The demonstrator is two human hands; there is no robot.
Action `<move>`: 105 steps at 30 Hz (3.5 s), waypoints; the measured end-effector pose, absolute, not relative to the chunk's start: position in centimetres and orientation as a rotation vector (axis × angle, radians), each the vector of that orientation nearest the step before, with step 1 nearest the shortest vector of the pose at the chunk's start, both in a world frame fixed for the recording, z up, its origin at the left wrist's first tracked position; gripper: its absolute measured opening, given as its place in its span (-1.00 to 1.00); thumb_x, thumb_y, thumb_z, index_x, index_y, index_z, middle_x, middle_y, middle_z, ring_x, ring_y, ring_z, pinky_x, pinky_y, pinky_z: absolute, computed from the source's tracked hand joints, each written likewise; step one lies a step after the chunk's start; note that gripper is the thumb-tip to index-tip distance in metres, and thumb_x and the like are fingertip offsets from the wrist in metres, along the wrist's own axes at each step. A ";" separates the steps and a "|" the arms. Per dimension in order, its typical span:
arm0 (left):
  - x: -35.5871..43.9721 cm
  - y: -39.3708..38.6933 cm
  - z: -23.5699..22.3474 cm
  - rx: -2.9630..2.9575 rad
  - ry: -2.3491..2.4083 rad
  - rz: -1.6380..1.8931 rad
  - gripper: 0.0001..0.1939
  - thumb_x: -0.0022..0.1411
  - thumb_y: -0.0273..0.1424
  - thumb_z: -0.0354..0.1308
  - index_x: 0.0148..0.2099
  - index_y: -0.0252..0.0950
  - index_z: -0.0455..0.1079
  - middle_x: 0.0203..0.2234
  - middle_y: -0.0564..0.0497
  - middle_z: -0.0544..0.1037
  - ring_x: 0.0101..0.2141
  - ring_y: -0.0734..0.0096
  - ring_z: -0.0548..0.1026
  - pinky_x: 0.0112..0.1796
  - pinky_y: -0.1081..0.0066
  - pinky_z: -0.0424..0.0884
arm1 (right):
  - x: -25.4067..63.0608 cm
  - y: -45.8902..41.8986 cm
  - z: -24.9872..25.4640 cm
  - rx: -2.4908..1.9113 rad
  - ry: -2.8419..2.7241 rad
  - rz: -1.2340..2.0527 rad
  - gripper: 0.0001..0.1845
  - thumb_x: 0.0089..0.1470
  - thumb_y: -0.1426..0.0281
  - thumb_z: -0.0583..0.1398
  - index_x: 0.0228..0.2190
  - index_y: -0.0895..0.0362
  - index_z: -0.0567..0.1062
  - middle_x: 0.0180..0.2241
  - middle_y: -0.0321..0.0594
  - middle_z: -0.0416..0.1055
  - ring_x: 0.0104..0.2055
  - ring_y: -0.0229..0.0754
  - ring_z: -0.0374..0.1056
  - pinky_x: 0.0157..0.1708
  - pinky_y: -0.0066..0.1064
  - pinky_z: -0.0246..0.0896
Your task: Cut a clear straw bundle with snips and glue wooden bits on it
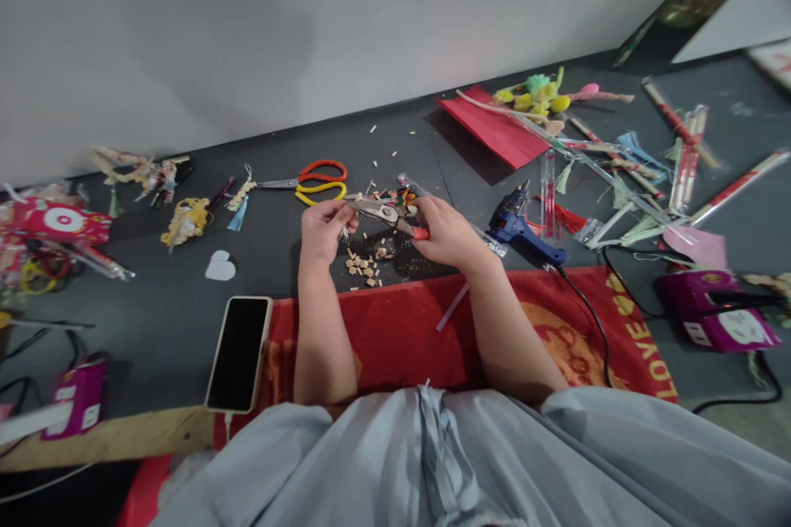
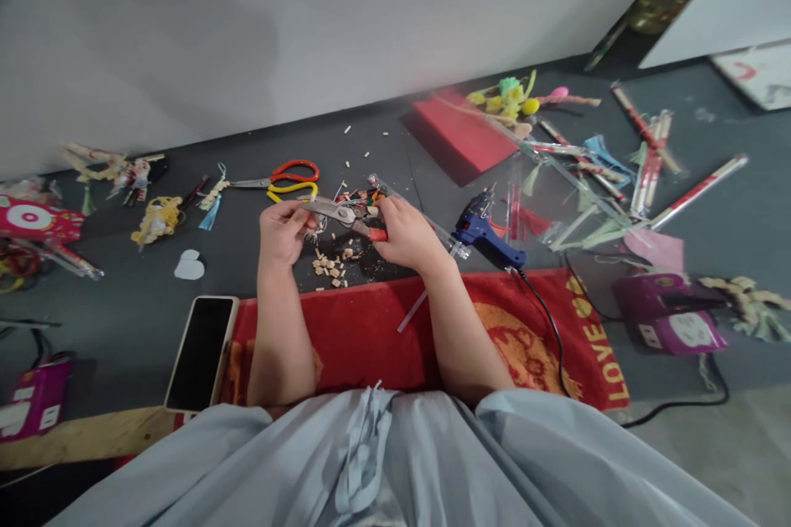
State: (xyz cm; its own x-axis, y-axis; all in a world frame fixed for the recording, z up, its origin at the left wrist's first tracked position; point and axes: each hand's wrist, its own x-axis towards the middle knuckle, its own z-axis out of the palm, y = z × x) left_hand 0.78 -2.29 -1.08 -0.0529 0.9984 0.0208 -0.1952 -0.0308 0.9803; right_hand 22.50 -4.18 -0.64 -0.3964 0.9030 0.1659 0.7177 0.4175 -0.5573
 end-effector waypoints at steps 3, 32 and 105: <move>0.9 -2.4 -1.0 1.046 1.038 1.336 -0.63 -0.22 -0.13 0.41 -0.52 -0.36 0.50 -0.76 0.09 0.42 -0.71 0.65 0.34 -0.68 0.61 0.24 | 22.6 -4.2 -0.5 -1.364 -2.232 0.576 -0.74 -0.19 0.42 0.05 -0.33 0.13 0.23 -0.32 -0.05 0.32 -0.26 -0.03 0.22 -0.23 -0.20 0.16; 0.9 -2.4 -1.2 1.108 1.102 1.311 -0.61 -0.11 -0.10 0.35 -0.57 -0.34 0.43 -0.76 0.09 0.39 -0.70 0.66 0.30 -0.66 0.59 0.16 | 21.7 -4.7 0.4 -1.593 -2.197 0.632 -0.78 -0.17 0.43 0.08 -0.37 0.14 0.37 -0.39 -0.12 0.44 -0.37 -0.11 0.29 -0.39 -0.35 0.03; 1.0 -3.1 -0.2 1.019 0.853 1.208 -0.65 -0.13 -0.19 0.38 -0.59 -0.38 0.43 -0.82 0.12 0.29 -0.77 0.67 0.21 -0.70 0.57 0.11 | 22.5 -4.3 0.3 -1.360 -2.251 0.749 -0.83 -0.21 0.44 0.05 -0.45 0.10 0.15 -0.44 -0.22 0.25 -0.40 -0.20 0.13 -0.38 -0.37 0.00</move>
